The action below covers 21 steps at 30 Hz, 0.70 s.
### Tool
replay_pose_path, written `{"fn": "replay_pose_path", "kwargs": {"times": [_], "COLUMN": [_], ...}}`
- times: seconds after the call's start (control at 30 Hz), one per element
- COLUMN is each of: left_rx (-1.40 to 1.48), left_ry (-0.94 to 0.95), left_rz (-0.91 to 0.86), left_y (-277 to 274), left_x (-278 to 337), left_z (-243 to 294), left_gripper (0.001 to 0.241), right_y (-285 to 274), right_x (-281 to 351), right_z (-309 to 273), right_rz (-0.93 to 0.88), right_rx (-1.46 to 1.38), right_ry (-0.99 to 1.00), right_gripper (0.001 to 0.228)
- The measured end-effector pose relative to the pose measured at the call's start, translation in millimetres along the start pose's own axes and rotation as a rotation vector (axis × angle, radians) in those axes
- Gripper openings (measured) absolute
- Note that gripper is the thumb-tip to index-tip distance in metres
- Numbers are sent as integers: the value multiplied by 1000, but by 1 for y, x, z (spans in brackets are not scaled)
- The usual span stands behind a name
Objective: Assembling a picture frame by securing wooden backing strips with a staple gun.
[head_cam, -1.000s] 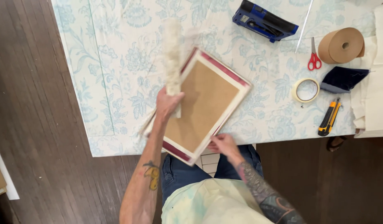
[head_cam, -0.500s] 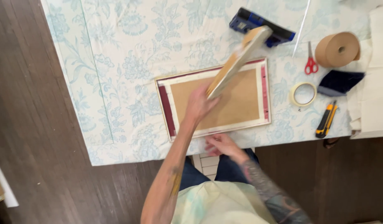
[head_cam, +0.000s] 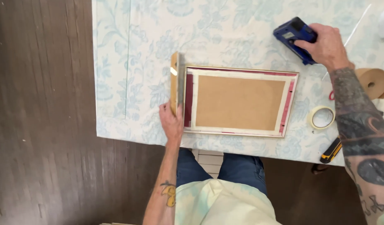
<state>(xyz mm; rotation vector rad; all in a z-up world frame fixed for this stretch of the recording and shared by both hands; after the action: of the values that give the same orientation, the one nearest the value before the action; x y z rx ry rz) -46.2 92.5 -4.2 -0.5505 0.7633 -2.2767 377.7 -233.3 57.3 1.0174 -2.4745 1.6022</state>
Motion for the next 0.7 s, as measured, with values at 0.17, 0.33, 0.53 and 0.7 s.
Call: {"fn": "replay_pose_path", "kwargs": {"times": [0.17,0.33,0.53,0.7], "left_rx": [-31,-80,-72,-20], "left_ry": [137,149,90,34], "left_rz": [115,76,-10,-48], "left_y": [9,8,13,16], "left_x": [1,-1,-18,-34], "left_z": [16,6,1,3], "left_gripper": [51,51,63,64], "right_y": [-25,56,-21,-121], "right_x": [49,67,81,70], "right_z": [-113,-156,-244,-202], "right_rz": [59,-162,23,539], "right_rx": [134,29,-81,-7], "right_ry": [-179,-117,-134,-120], "right_gripper": [50,52,40,36]}}
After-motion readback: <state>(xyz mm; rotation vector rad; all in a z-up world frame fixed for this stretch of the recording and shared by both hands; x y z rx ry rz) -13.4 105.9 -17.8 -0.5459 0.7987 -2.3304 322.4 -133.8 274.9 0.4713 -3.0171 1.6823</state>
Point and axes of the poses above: each hand's wrist, its own x-axis away from the middle knuckle, its own y-axis out of the palm, z = x × y, the point moved 10 cm from there along -x, towards the middle knuckle, and after that the axes turned 5 degrees about y, right-handed, at the moved point
